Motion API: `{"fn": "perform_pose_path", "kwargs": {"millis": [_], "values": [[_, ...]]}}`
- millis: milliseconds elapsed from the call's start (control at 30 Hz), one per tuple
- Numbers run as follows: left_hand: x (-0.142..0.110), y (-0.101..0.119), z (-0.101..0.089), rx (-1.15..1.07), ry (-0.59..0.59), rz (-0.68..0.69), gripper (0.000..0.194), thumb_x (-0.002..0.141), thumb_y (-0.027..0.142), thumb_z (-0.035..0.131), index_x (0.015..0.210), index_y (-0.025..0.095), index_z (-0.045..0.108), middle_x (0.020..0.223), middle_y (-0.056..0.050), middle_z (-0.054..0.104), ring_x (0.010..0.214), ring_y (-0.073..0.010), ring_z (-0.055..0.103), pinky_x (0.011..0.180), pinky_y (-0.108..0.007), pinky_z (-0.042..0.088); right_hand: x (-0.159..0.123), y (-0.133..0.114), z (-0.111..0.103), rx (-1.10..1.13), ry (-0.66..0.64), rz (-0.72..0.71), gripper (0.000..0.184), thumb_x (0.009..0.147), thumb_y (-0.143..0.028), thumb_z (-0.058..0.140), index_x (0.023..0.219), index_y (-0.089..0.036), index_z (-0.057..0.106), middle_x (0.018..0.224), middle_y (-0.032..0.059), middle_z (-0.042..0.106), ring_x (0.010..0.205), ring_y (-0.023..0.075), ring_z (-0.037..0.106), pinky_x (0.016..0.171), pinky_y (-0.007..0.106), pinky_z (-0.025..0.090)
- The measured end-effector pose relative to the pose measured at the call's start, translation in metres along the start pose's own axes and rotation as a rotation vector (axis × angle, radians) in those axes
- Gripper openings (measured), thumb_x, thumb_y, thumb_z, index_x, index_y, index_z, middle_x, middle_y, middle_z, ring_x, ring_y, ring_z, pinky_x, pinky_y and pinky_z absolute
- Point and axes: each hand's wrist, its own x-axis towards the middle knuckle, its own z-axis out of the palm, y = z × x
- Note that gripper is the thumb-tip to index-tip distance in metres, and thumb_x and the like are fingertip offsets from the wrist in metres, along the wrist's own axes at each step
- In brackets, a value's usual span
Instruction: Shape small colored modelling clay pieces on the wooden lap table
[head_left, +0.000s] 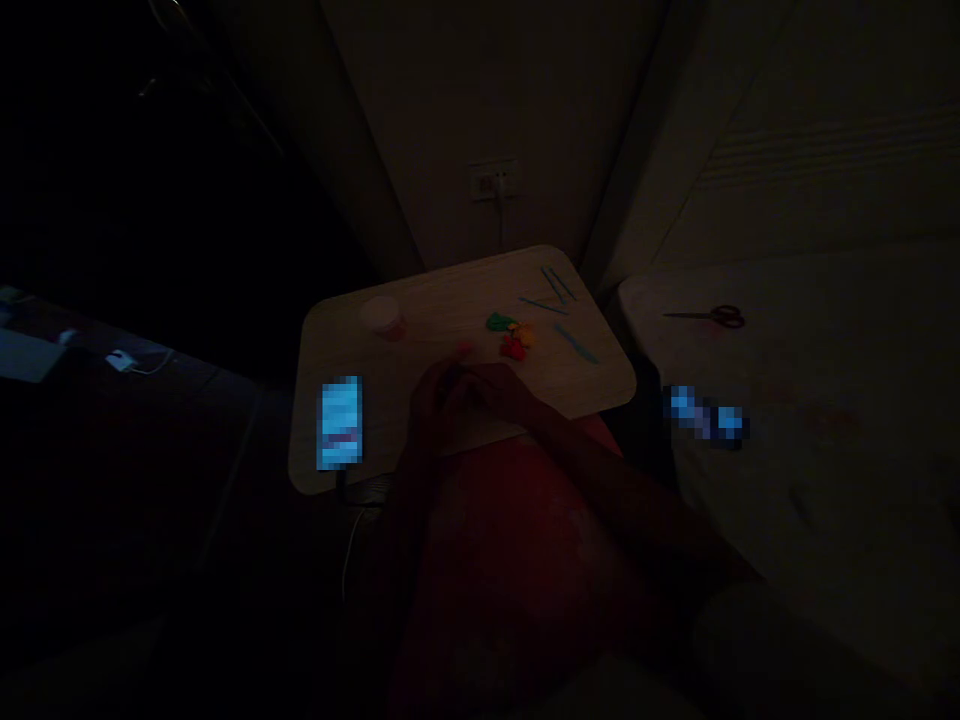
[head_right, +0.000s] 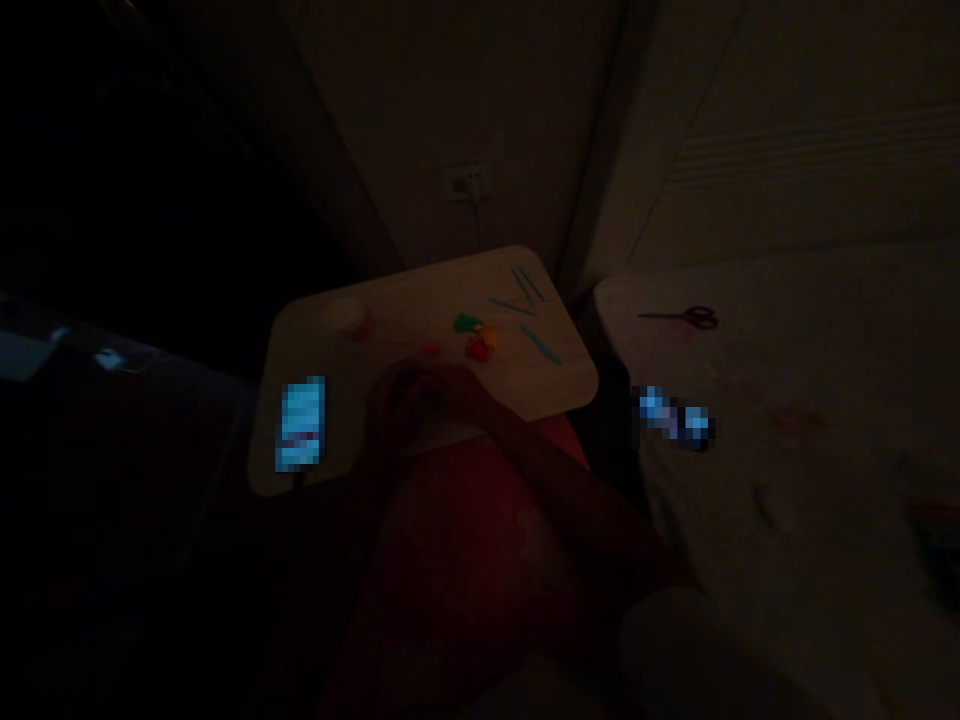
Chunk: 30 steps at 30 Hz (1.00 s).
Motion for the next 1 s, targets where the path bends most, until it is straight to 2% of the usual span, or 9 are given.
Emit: {"fn": "perform_pose_path", "kwargs": {"millis": [67,200,367,433,567,667,767,867,1000], "values": [[0.001,-0.001,0.001,0.032,-0.022,0.013,0.043,0.094,0.053,0.068,0.123,0.022,0.068,0.119,-0.009,0.071,0.111,-0.0261,0.066,0.1,-0.04,0.053,-0.001,0.0,0.001,0.024,-0.018,0.003,0.045,0.106,-0.049,0.048,0.084,-0.018,0.072,0.079,0.0035,0.071,0.073,0.0163,0.06,0.074,0.028,0.046],[0.002,-0.006,0.0,0.039,0.044,-0.012,0.031,0.097,0.05,0.064,0.111,0.022,0.07,0.109,-0.008,0.07,0.105,-0.0242,0.065,0.098,-0.039,0.054,-0.004,0.0,0.001,0.137,-0.043,0.015,0.051,0.104,-0.058,0.047,0.089,-0.017,0.074,0.081,0.0039,0.072,0.074,0.0167,0.061,0.072,0.028,0.048],[0.001,-0.007,-0.003,-0.045,0.126,-0.056,0.034,0.092,0.052,0.069,0.108,0.022,0.065,0.105,-0.006,0.068,0.1,-0.0222,0.065,0.093,-0.035,0.056,-0.003,-0.002,0.001,0.138,0.024,-0.003,0.042,0.09,-0.056,0.071,0.106,-0.018,0.077,0.09,0.004,0.075,0.078,0.0179,0.063,0.073,0.029,0.048],[0.001,-0.005,-0.004,-0.071,0.103,-0.054,0.036,0.092,0.054,0.069,0.108,0.022,0.065,0.104,-0.006,0.069,0.099,-0.0223,0.066,0.09,-0.035,0.056,-0.003,-0.002,0.0,0.11,0.045,-0.003,0.039,0.088,-0.054,0.073,0.103,-0.018,0.077,0.088,0.0044,0.074,0.078,0.0182,0.063,0.073,0.029,0.048],[0.0,-0.004,-0.003,-0.067,0.074,-0.049,0.045,0.096,0.065,0.056,0.104,0.021,0.067,0.099,-0.006,0.071,0.094,-0.0228,0.066,0.087,-0.035,0.055,-0.002,0.002,-0.002,0.132,0.031,-0.005,0.037,0.09,-0.053,0.069,0.095,-0.017,0.075,0.086,0.0051,0.071,0.08,0.0187,0.062,0.075,0.03,0.048],[0.0,-0.007,-0.001,-0.03,0.022,-0.104,0.051,0.099,0.067,0.049,0.087,0.021,0.067,0.083,-0.004,0.068,0.08,-0.0212,0.063,0.076,-0.034,0.053,-0.002,0.003,-0.003,0.185,-0.002,-0.021,0.037,0.093,-0.052,0.063,0.091,-0.017,0.071,0.086,0.0046,0.069,0.08,0.018,0.061,0.076,0.03,0.049],[-0.001,-0.011,0.001,-0.019,-0.021,-0.149,0.053,0.099,0.066,0.05,0.075,0.021,0.064,0.073,-0.003,0.064,0.072,-0.0206,0.06,0.07,-0.034,0.052,-0.002,0.001,-0.003,0.179,0.018,-0.02,0.036,0.098,-0.05,0.056,0.087,-0.018,0.067,0.086,0.0043,0.068,0.08,0.0178,0.059,0.077,0.031,0.05],[-0.001,-0.013,0.002,-0.029,0.01,-0.165,0.051,0.097,0.067,0.054,0.082,0.02,0.068,0.083,-0.005,0.07,0.081,-0.0224,0.065,0.077,-0.036,0.056,-0.003,-0.002,-0.003,0.139,0.033,-0.012,0.036,0.099,-0.052,0.055,0.088,-0.019,0.066,0.086,0.0042,0.068,0.08,0.0185,0.059,0.078,0.031,0.049],[-0.001,-0.011,0.003,-0.032,0.057,-0.186,0.056,0.097,0.071,0.051,0.094,0.019,0.071,0.093,-0.008,0.073,0.09,-0.0251,0.068,0.086,-0.04,0.057,-0.004,-0.005,-0.002,0.077,0.028,-0.009,0.037,0.095,-0.054,0.06,0.094,-0.018,0.069,0.088,0.0048,0.07,0.078,0.0188,0.059,0.078,0.031,0.048]]}}
